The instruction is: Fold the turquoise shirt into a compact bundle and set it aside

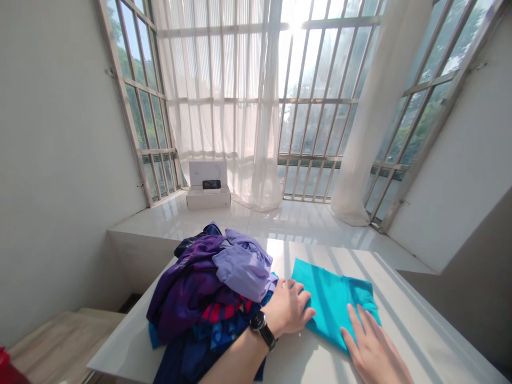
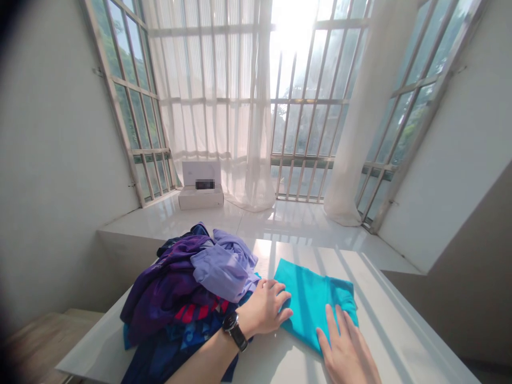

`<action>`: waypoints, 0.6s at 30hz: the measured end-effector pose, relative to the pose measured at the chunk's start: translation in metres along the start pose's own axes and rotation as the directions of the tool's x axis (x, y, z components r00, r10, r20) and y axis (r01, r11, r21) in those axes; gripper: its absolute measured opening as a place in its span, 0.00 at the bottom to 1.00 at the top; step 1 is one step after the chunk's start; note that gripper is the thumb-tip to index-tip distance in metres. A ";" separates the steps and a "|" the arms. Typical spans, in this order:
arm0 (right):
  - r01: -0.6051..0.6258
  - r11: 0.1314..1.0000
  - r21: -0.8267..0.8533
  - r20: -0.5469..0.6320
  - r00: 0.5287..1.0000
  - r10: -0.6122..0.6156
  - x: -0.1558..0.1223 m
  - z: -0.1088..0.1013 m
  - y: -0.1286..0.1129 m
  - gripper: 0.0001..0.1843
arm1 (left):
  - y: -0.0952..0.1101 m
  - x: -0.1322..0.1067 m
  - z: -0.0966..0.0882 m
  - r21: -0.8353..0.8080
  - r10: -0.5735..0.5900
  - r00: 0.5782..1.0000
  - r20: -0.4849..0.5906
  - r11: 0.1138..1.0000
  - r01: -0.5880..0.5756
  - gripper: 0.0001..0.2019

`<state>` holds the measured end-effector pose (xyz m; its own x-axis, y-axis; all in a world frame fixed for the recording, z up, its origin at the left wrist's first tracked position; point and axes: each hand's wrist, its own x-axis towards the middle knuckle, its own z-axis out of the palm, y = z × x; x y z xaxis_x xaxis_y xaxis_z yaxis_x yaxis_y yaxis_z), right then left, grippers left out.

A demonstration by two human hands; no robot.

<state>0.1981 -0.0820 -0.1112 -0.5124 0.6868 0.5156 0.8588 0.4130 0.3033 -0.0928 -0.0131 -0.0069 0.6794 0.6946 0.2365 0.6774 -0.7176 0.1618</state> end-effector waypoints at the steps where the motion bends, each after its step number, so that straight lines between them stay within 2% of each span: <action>1: 0.018 1.000 -0.005 0.004 1.000 -0.018 0.006 -0.003 0.009 0.19 | 0.001 -0.001 -0.002 0.014 -0.010 1.000 0.020 1.000 0.010 0.23; 4: 0.008 1.000 -0.006 0.009 1.000 -0.008 0.024 -0.011 0.046 0.22 | 0.006 -0.001 -0.003 0.017 0.012 0.999 0.052 1.000 -0.013 0.35; 5: -0.006 1.000 -0.003 0.014 1.000 0.006 0.029 -0.011 0.060 0.27 | 0.008 -0.001 -0.002 -0.002 0.049 0.997 0.058 0.999 -0.049 0.37; 8: -0.091 0.996 0.018 0.037 0.995 0.090 0.037 -0.003 0.103 0.27 | 0.013 0.000 0.007 -0.086 0.230 0.972 0.051 0.970 -0.225 0.34; 10: -0.177 0.983 0.057 0.086 0.981 0.172 0.036 0.007 0.122 0.25 | 0.014 -0.001 0.011 -0.110 0.325 0.946 0.021 0.941 -0.321 0.32; 11: -0.216 0.973 0.081 0.114 0.972 0.206 0.033 0.012 0.126 0.25 | 0.014 -0.001 0.012 -0.103 0.335 0.942 0.011 0.938 -0.332 0.32; 14: -0.298 0.943 0.147 0.165 0.947 0.274 0.020 0.018 0.113 0.28 | 0.011 -0.003 0.008 -0.056 0.232 0.971 0.049 0.972 -0.229 0.34; 16: -0.359 0.922 0.144 0.159 0.928 0.337 0.009 0.012 0.087 0.30 | 0.011 -0.003 0.003 -0.037 0.149 0.984 0.094 0.989 -0.146 0.33; 18: -0.399 0.908 0.128 0.128 0.915 0.383 0.001 -0.004 0.053 0.33 | 0.014 -0.003 -0.001 -0.015 0.117 0.986 0.121 0.993 -0.116 0.31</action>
<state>0.2434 -0.0612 -0.0915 -0.1399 0.8632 0.4851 0.9835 0.1779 -0.0329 -0.0858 -0.0257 -0.0043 0.7828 0.6072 0.1361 0.5899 -0.7938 0.1481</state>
